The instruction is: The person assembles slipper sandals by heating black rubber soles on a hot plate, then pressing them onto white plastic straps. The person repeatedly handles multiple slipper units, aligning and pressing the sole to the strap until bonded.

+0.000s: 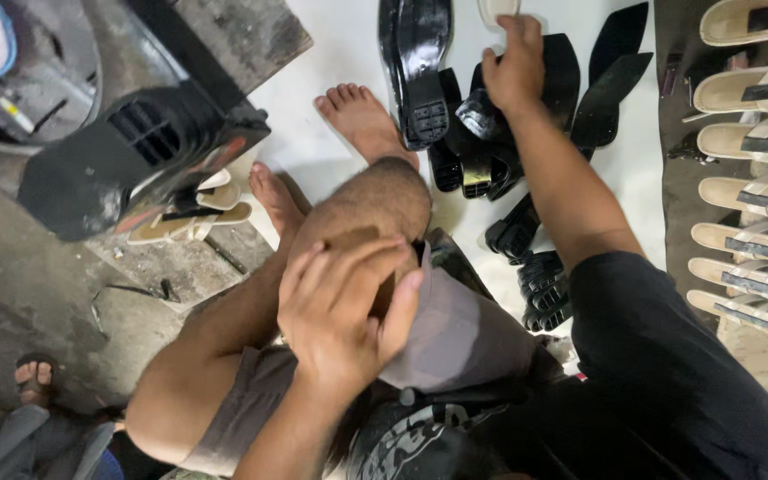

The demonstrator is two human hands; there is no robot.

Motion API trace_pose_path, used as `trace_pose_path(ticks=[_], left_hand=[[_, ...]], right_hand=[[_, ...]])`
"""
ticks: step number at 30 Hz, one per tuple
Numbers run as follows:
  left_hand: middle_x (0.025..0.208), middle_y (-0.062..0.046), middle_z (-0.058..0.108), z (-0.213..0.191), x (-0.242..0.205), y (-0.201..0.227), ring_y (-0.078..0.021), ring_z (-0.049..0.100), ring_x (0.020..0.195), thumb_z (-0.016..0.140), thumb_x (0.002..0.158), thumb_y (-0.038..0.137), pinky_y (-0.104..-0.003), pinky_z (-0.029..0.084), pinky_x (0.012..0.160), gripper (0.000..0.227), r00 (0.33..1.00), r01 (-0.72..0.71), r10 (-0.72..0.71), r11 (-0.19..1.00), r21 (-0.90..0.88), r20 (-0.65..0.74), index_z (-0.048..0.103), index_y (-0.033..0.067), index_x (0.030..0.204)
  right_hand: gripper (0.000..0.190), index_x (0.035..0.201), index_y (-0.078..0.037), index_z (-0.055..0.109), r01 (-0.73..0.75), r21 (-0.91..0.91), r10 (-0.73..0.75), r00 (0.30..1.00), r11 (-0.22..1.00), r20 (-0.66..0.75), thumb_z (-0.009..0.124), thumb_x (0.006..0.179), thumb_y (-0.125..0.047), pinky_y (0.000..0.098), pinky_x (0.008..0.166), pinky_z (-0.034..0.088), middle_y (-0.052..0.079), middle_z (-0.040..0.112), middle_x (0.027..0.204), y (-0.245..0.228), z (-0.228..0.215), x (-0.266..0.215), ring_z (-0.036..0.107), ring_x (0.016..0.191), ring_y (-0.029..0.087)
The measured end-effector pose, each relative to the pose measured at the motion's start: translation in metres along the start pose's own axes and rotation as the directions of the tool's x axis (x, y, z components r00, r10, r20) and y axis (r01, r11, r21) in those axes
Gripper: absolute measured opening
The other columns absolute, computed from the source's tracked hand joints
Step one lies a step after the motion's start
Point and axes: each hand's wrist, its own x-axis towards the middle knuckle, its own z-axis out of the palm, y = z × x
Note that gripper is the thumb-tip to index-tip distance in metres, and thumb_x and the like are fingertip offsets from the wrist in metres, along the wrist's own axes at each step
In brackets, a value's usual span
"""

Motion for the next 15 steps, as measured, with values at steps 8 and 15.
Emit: trace_pose_path(ticks=[8, 15], left_hand=[[0.102, 0.004, 0.076, 0.002, 0.008, 0.005, -0.0146, 0.071, 0.091, 0.078, 0.091, 0.026, -0.034, 0.047, 0.102, 0.013, 1.000, 0.005, -0.005, 1.000, -0.025, 0.012, 0.074, 0.0146, 0.096], [0.100, 0.005, 0.076, 0.005, 0.010, 0.008, -0.0112, 0.071, 0.091, 0.079, 0.091, 0.025, -0.032, 0.045, 0.103, 0.011, 1.000, -0.011, 0.010, 0.999, -0.048, -0.030, 0.074, 0.0154, 0.094]], right_hand=[[0.051, 0.141, -0.012, 0.061, 0.106, -0.160, -0.121, 0.988, 0.981, -0.091, 0.076, 0.092, -0.008, 0.0542, 0.106, 0.044, 0.024, 0.045, 0.147, -0.009, 0.016, 0.032, 0.048, 0.129, 0.044], [0.043, 0.126, -0.007, 0.063, -0.034, -0.098, 0.026, 0.996, 0.995, -0.086, 0.085, 0.094, -0.026, 0.0521, 0.101, 0.048, 0.018, 0.060, 0.128, -0.016, 0.012, 0.056, 0.055, 0.120, 0.041]])
